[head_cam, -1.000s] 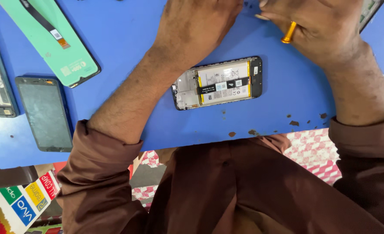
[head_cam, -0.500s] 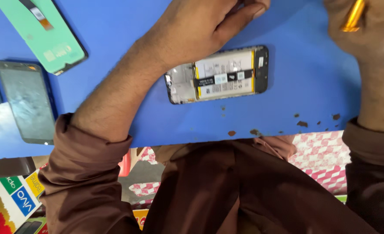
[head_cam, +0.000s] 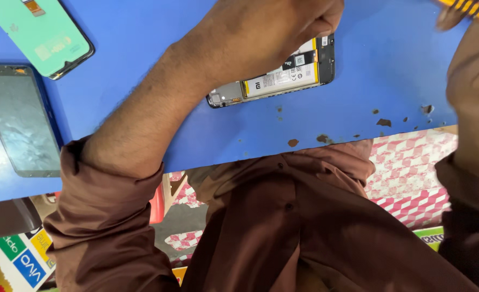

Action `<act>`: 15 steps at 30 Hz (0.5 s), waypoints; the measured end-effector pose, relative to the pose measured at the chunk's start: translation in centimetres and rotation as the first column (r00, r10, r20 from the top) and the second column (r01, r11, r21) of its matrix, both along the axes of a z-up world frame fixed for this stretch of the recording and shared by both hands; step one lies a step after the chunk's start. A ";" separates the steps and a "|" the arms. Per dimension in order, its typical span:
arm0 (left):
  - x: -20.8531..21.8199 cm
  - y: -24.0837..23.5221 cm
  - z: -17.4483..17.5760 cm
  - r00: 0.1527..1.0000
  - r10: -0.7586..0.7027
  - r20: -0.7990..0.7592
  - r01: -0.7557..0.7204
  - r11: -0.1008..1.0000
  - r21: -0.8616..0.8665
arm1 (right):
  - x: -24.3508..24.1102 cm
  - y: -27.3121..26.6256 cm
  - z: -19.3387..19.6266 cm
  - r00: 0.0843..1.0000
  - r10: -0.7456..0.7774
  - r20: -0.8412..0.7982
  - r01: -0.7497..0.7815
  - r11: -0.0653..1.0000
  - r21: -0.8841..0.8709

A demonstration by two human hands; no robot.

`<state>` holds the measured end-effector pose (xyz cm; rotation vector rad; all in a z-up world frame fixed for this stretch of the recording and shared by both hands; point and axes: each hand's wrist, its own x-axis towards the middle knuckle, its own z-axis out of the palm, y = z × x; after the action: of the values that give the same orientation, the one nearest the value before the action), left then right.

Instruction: The person uses a screwdriver to remove screws from the back of a smartphone, then places the back cover onto the device and presses it into place. The person then moves to a second smartphone and uses the screwdriver to remove screws from its internal frame.

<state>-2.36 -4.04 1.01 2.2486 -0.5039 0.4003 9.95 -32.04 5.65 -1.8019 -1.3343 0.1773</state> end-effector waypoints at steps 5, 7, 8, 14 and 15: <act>0.0 -0.6 -0.6 0.999 -0.006 0.045 0.008 0.999 -0.053 | -2.8 -1.2 -2.3 0.965 -0.069 -0.254 0.096 0.991 0.093; 0.1 -0.7 -0.9 0.999 0.008 0.041 -0.006 0.999 -0.049 | -3.1 -0.9 -2.9 0.944 -0.078 -0.322 0.122 0.986 0.118; 0.3 -0.7 -1.0 0.999 0.017 0.039 -0.016 0.999 -0.035 | -3.3 -0.7 -3.2 0.934 -0.084 -0.347 0.135 0.983 0.125; 0.6 -0.9 -1.5 0.996 0.078 -0.042 -0.074 0.994 0.075 | -4.1 0.3 -3.9 0.946 -0.149 -0.287 0.179 0.980 0.083; 0.6 -1.0 -1.5 0.991 0.099 -0.089 -0.088 0.989 0.119 | -4.2 0.4 -3.9 0.963 -0.171 -0.207 0.187 0.980 0.063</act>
<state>-1.81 -5.00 -0.53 2.3968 -0.3814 0.3176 5.76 -31.64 1.80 -1.7736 -1.0174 0.1971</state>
